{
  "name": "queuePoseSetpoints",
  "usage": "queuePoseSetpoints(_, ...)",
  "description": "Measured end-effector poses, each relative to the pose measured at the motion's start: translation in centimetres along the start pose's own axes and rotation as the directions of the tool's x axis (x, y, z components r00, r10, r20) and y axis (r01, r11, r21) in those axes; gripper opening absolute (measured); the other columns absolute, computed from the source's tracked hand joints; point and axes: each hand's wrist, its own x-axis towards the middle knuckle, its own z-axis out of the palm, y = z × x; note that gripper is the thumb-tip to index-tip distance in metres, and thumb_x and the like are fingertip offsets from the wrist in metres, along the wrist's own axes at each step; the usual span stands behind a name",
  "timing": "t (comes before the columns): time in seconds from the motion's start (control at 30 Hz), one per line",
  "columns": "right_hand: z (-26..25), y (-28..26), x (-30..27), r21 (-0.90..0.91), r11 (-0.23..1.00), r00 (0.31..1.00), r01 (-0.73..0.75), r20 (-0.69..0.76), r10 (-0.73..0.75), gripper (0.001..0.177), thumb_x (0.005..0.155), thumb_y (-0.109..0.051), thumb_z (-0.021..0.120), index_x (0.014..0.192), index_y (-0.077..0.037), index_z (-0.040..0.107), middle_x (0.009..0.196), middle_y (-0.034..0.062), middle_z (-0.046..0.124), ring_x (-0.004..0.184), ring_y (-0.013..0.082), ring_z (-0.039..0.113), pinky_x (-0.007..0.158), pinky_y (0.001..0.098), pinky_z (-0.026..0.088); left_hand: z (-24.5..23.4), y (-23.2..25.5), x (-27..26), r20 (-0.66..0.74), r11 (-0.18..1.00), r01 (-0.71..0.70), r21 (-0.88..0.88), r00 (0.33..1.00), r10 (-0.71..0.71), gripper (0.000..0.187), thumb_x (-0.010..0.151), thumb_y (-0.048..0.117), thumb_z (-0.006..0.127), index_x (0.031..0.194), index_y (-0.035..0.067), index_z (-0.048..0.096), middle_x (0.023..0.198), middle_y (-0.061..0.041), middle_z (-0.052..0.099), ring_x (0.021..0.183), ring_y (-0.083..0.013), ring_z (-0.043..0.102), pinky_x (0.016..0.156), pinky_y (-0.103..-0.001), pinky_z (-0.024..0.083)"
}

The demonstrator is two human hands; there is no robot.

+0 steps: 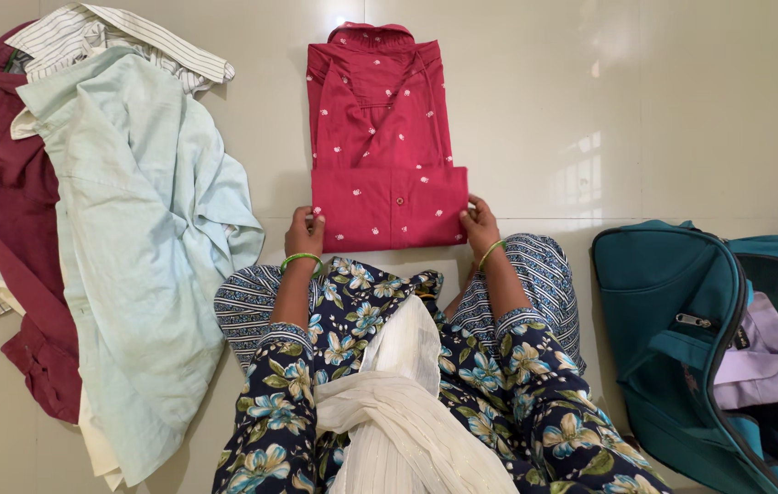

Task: The person sits on the floor and folds a red patterned shirt by hand. They smooth the fabric, fold the sleeves and sides, and then fold the shirt into a compact rectangle before placing it into a teal suitcase.

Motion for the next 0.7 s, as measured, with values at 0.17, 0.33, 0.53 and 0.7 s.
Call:
queuePoseSetpoints(0.17,-0.5,1.6,0.6,-0.168,0.985,0.999,-0.045,-0.020,0.042,0.053,0.094,0.005,0.062,0.145,-0.003,0.046,0.098,0.0098,0.068,0.080,0.0125,0.063,0.068,0.0266,0.056,0.8,-1.5,0.4,0.024,0.994,0.038,0.102,0.999,-0.041,0.041,0.091,0.024,0.074,0.126,0.017,0.055,0.096,-0.010,0.076,0.088,-0.0310,0.074,0.079,-0.044,0.057)
queuePoseSetpoints(0.33,0.5,-0.2,-0.4,-0.170,0.985,1.000,-0.013,-0.028,0.008,0.059,0.088,0.012,0.062,0.143,-0.004,0.046,0.101,0.0093,0.070,0.076,0.0113,0.065,0.065,0.0259,0.057,-0.4,1.0,-0.5,0.027,0.992,0.102,0.070,0.994,-0.104,0.045,0.089,0.011,0.072,0.126,0.018,0.048,0.091,-0.009,0.074,0.085,-0.0311,0.075,0.078,-0.045,0.056)
queuePoseSetpoints(0.53,1.7,-3.6,-2.0,-0.149,0.973,0.983,0.177,-0.014,-0.182,0.058,0.093,0.016,0.056,0.146,-0.005,0.051,0.103,0.0106,0.071,0.078,0.0099,0.061,0.070,0.0244,0.054,-1.7,4.1,-1.5,-0.035,0.998,-0.059,0.014,0.998,0.059,0.025,0.092,0.001,0.066,0.112,0.014,0.059,0.090,-0.009,0.070,0.086,-0.0288,0.073,0.077,-0.041,0.056)
queuePoseSetpoints(0.7,2.5,-4.3,-2.6,-0.109,0.975,0.978,0.195,-0.048,-0.201,0.067,0.093,0.017,0.052,0.153,-0.013,0.046,0.108,0.0077,0.069,0.084,0.0094,0.061,0.073,0.0244,0.054,-2.1,5.2,-2.3,-0.085,0.986,-0.165,0.034,0.982,0.167,0.015,0.094,0.001,0.064,0.101,0.014,0.068,0.101,-0.008,0.070,0.093,-0.0287,0.071,0.082,-0.040,0.056)
